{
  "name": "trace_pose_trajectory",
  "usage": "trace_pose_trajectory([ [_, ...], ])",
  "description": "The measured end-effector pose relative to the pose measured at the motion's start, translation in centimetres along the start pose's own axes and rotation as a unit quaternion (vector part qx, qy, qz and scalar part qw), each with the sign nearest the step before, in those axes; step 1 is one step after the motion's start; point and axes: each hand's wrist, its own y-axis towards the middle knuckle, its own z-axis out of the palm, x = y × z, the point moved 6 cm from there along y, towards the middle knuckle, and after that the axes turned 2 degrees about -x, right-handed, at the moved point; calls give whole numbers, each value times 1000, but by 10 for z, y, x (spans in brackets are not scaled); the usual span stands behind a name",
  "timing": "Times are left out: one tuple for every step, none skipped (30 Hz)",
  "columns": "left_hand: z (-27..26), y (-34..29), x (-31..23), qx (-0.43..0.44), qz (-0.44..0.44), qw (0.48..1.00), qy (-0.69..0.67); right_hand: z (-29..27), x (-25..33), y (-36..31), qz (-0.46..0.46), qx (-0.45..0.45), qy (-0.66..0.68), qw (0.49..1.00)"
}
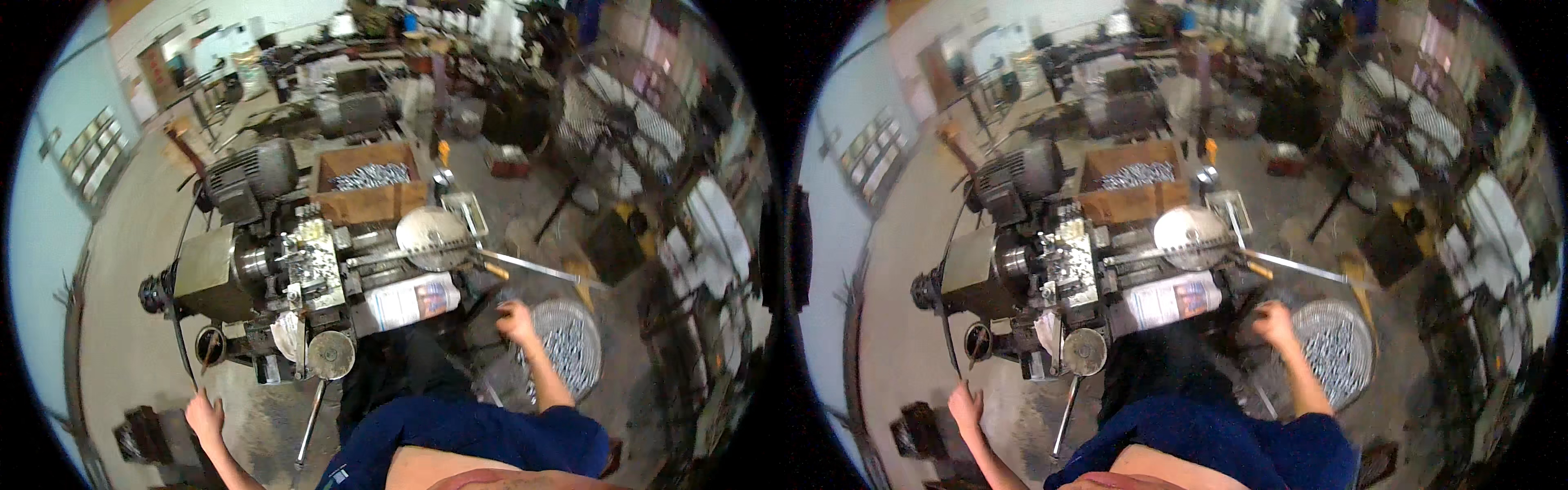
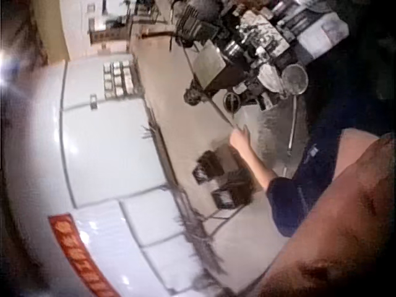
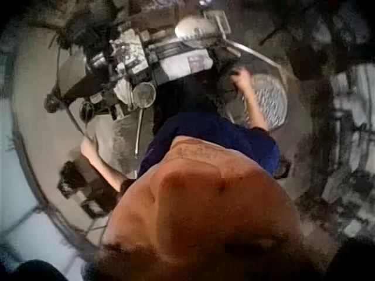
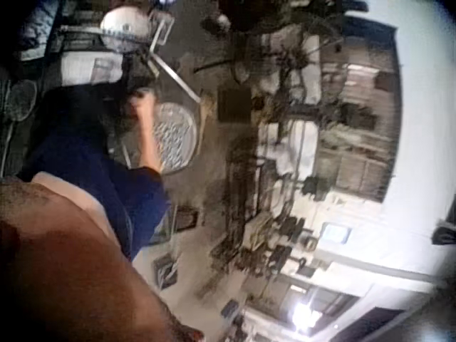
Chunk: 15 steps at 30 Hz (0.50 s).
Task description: The person operates a lathe machine by repeatedly loading small metal cylinders into a chuck, turning handles to advance tools or engage the workpiece, and then removing the processed parts and placing them into a large metal container.
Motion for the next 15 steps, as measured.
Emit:
trace_pose_trajectory([
  [-16,10,-24,8,-14,993,-118,7,46,14,-8,39,70,997],
  [-31,20,-52,10,-19,972,-235,13,95,26,-83,61,84,991],
  [-30,30,-81,34,0,936,-351,23,135,32,-113,79,113,984],
  [-26,35,-106,55,16,887,-457,27,192,39,-179,131,162,962],
  [-20,43,-137,70,51,875,-477,56,204,37,-265,123,184,939],
  [-19,42,-157,83,73,865,-489,58,257,35,-323,152,220,908],
  [-28,41,-181,101,107,860,-489,65,293,33,-382,158,238,879],
  [-37,38,-201,118,140,856,-483,69,324,30,-388,199,271,858],
  [-37,36,-215,149,140,839,-505,62,356,26,-406,226,284,839],
  [-38,34,-226,182,145,819,-524,61,374,24,-411,242,300,826],
  [-41,32,-234,186,157,814,-527,59,386,22,-417,247,297,823],
  [-42,31,-238,191,166,811,-528,60,392,21,-423,252,297,818],
  [-38,28,-241,222,139,784,-562,67,391,21,-436,236,275,823],
  [-36,29,-240,218,135,786,-563,68,392,22,-433,245,272,824],
  [-31,26,-238,217,128,787,-563,69,393,20,-426,257,271,824],
])
